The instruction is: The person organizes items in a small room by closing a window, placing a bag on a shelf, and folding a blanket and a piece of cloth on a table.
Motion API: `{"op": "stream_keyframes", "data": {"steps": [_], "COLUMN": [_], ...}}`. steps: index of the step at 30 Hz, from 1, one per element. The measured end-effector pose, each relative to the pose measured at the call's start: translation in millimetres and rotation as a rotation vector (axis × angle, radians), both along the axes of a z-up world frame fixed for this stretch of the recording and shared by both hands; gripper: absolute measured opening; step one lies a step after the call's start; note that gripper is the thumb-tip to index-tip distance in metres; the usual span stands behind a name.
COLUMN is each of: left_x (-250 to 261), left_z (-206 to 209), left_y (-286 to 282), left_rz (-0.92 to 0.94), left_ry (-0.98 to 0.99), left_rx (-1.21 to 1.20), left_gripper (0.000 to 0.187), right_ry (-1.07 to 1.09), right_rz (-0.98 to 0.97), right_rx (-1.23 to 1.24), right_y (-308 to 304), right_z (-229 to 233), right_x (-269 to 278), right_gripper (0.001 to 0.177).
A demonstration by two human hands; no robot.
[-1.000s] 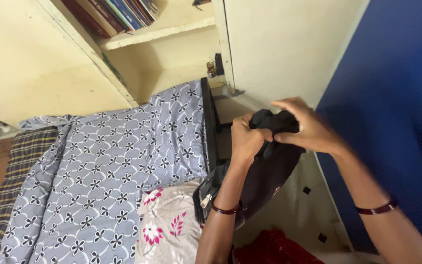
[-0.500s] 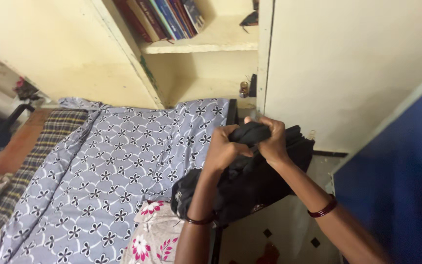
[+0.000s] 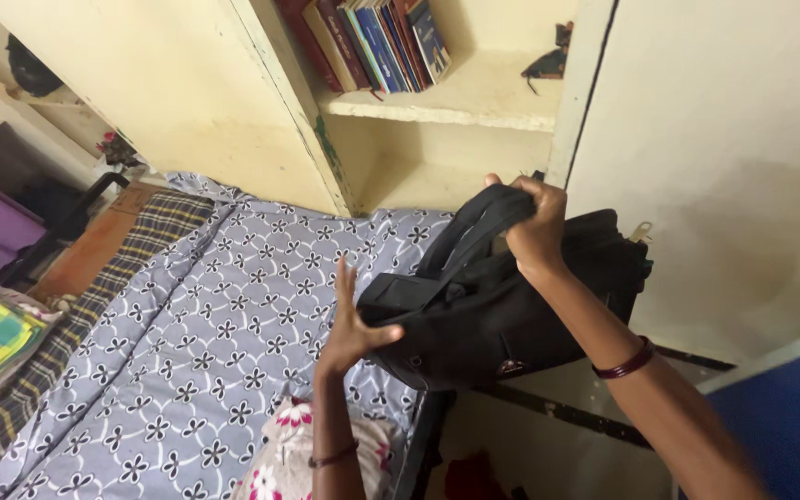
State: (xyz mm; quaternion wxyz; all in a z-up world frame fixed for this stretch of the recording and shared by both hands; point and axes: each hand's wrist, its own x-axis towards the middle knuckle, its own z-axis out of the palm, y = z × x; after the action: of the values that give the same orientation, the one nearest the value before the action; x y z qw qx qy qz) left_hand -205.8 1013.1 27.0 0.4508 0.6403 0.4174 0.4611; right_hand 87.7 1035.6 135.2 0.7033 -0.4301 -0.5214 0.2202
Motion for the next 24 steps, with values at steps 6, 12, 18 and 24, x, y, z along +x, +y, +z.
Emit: {"op": "stream_keyframes", "data": {"steps": [6, 12, 18, 24], "left_x": [-47.2, -32.5, 38.8, 118.2], "left_z": [-122.9, -179.9, -165.5, -124.7], "left_y": [35.2, 83.5, 140.5, 225.2], "left_rz": [-0.180, -0.164, 0.129, 0.234], "left_ry": [-0.269, 0.058, -0.119, -0.097], "left_rx": [-0.322, -0.344, -0.247, -0.141], "left_gripper": [0.137, 0.087, 0.071, 0.046], "right_ry": [0.027, -0.006, 0.003, -0.114], "right_rz": [0.089, 0.146, 0.302, 0.141], "right_rx": [0.052, 0.131, 0.217, 0.217], "right_y": [83.6, 158.2, 237.5, 334.8], "right_z": [7.1, 25.8, 53.5, 82.6], "right_x": [2.0, -14.5, -24.4, -25.6], "right_gripper": [0.045, 0.043, 0.032, 0.033]}}
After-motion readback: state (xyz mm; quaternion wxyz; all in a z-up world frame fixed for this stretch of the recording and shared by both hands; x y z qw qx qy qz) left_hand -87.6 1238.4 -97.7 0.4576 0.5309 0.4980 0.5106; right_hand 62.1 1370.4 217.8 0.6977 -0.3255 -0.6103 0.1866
